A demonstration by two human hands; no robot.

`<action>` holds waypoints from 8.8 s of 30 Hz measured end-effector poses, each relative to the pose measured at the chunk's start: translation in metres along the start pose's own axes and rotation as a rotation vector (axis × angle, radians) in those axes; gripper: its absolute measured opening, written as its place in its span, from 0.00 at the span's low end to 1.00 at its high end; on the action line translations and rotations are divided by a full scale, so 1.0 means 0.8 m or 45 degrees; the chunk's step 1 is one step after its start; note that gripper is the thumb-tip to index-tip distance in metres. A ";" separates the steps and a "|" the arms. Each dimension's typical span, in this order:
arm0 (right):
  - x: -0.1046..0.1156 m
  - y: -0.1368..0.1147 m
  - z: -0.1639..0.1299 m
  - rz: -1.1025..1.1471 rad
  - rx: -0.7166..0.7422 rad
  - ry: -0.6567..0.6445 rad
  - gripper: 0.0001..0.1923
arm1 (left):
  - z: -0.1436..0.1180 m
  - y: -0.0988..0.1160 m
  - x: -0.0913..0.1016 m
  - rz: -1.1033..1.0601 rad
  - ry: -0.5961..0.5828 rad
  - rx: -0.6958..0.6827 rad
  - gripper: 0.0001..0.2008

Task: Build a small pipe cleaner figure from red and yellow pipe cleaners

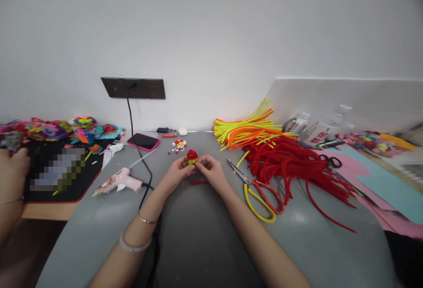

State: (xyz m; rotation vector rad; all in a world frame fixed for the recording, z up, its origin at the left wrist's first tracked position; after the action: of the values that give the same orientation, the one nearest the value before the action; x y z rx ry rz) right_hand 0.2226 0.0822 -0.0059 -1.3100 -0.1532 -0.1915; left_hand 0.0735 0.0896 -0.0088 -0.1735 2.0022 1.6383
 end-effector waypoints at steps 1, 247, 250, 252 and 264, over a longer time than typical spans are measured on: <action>0.000 0.000 0.000 0.053 -0.045 -0.020 0.10 | -0.001 0.001 -0.001 -0.010 0.002 -0.006 0.23; 0.008 -0.028 -0.092 1.033 -0.282 -0.162 0.21 | -0.048 0.038 0.044 -0.455 0.326 -0.102 0.08; 0.006 -0.036 -0.086 1.127 -0.340 -0.258 0.23 | -0.079 0.056 0.057 -0.477 0.440 -0.192 0.07; 0.001 -0.040 -0.078 1.074 -0.396 -0.271 0.23 | -0.107 0.068 0.074 -0.479 0.554 -0.277 0.06; -0.147 -0.071 0.010 -0.345 -0.219 -0.493 0.18 | -0.292 0.112 0.188 -0.427 1.265 -0.766 0.02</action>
State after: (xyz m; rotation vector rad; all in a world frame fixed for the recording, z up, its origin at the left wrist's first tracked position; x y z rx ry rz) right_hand 0.0953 0.0821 0.0235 -1.4860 -0.6575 -0.1811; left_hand -0.1674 -0.0718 0.0235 -1.7185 1.8007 2.0658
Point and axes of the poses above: each hand's wrist, its own z-axis towards the middle knuckle, its own x-axis out of the back of the hand, y = z × x, the point moved 2 cm from there along z, towards the middle knuckle, and after that the axes turned 7 degrees about -z, right-handed, at the moved point
